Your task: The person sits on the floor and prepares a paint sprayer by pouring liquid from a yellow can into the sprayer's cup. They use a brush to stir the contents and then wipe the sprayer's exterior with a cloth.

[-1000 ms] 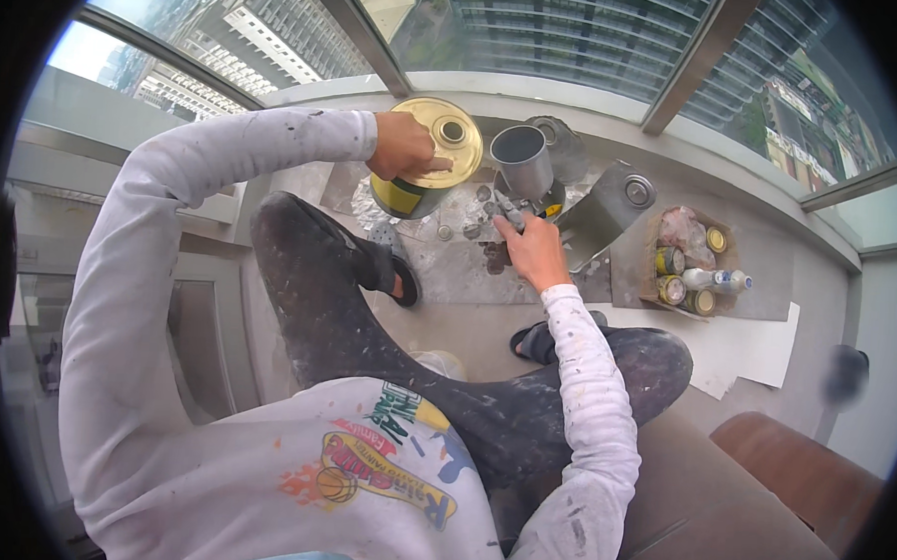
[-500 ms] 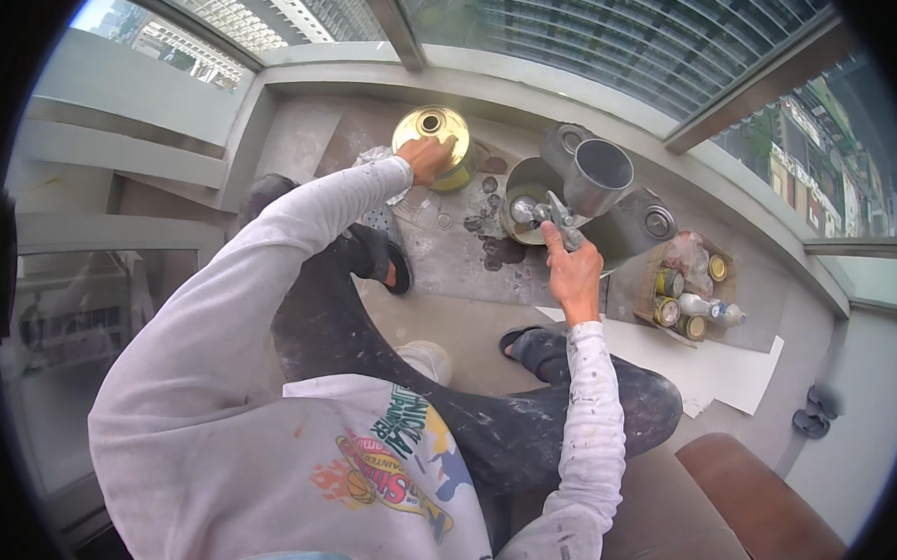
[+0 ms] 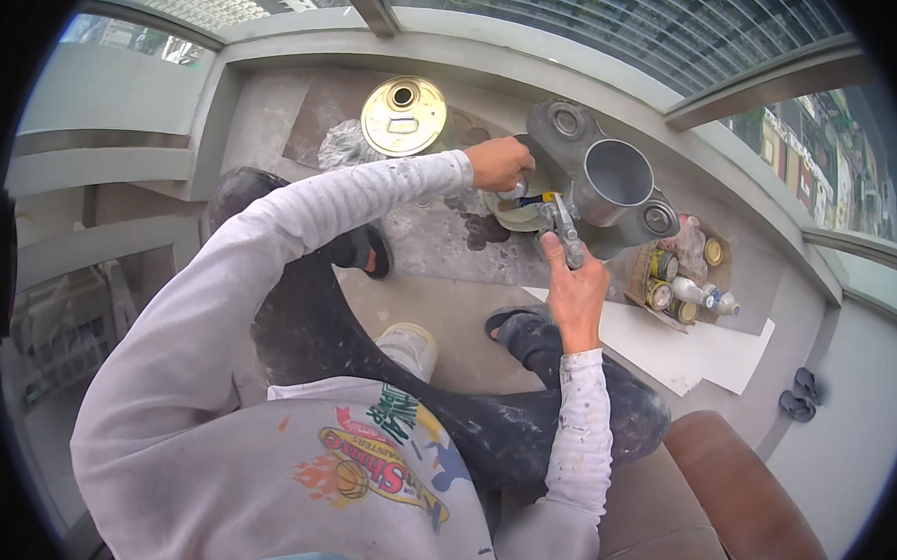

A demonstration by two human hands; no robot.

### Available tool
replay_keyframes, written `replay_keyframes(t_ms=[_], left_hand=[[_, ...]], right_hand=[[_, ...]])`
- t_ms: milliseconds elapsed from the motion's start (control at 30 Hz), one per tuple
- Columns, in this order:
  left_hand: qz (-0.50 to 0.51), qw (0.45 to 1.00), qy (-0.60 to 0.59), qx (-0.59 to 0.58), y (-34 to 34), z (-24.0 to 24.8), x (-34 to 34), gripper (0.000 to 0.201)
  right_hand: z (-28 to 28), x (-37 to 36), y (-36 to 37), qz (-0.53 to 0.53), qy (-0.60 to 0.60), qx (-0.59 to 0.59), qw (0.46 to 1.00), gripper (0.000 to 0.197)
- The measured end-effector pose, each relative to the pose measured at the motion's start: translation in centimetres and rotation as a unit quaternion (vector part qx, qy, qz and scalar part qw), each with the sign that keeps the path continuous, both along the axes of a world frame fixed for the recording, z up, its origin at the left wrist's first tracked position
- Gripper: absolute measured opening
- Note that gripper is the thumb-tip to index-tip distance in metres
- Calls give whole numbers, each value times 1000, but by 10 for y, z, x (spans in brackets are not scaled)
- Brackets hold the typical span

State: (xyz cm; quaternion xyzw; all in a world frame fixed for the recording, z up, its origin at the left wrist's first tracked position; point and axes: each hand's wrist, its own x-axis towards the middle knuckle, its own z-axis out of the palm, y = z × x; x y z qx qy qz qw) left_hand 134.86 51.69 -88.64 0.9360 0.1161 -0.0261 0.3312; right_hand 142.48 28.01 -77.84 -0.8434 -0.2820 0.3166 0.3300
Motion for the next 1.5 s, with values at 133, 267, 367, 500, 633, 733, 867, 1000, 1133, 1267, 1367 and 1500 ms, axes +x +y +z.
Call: replay_keyframes(t_ms=[133, 267, 367, 500, 633, 733, 867, 1000, 1133, 1267, 1367, 1500], left_hand=[[-9, 982, 189, -18, -24, -44, 51, 24], [18, 964, 262, -26, -36, -90, 73, 32], [73, 966, 245, -43, -40, -109, 74, 32], [71, 988, 140, 3, -39, -67, 49, 26], [29, 999, -34, 21, -5, 36, -5, 24], [128, 980, -103, -110, 14, 134, -26, 23], [241, 911, -234, -240, 12, 218, -52, 17], [232, 869, -337, -278, -2, 246, -62, 16], [148, 922, -268, -239, -22, 223, -48, 17], [66, 959, -257, -94, -20, 183, -41, 21], [118, 945, -288, -96, -18, 192, -47, 21], [165, 913, -307, -214, -16, 193, -58, 21]], right_hand=[[19, -5, -1, -42, 51, 5, 998, 53], [22, -2, -4, -62, 66, 36, 995, 54], [20, -1, -7, -76, 76, 33, 994, 53], [8, 2, -11, -57, 43, 52, 996, 52], [18, -6, -4, -36, 45, 29, 998, 51], [5, -9, -6, -37, 6, 53, 998, 51], [-3, -13, -4, -8, -25, 92, 995, 53], [-4, -20, -4, 18, -19, 98, 995, 52], [-3, -23, -2, 71, -36, 61, 995, 49], [9, -30, 3, 93, 27, 48, 994, 46], [2, -30, 4, 62, 65, 54, 994, 45], [0, -30, 7, 71, 78, 45, 993, 46]])
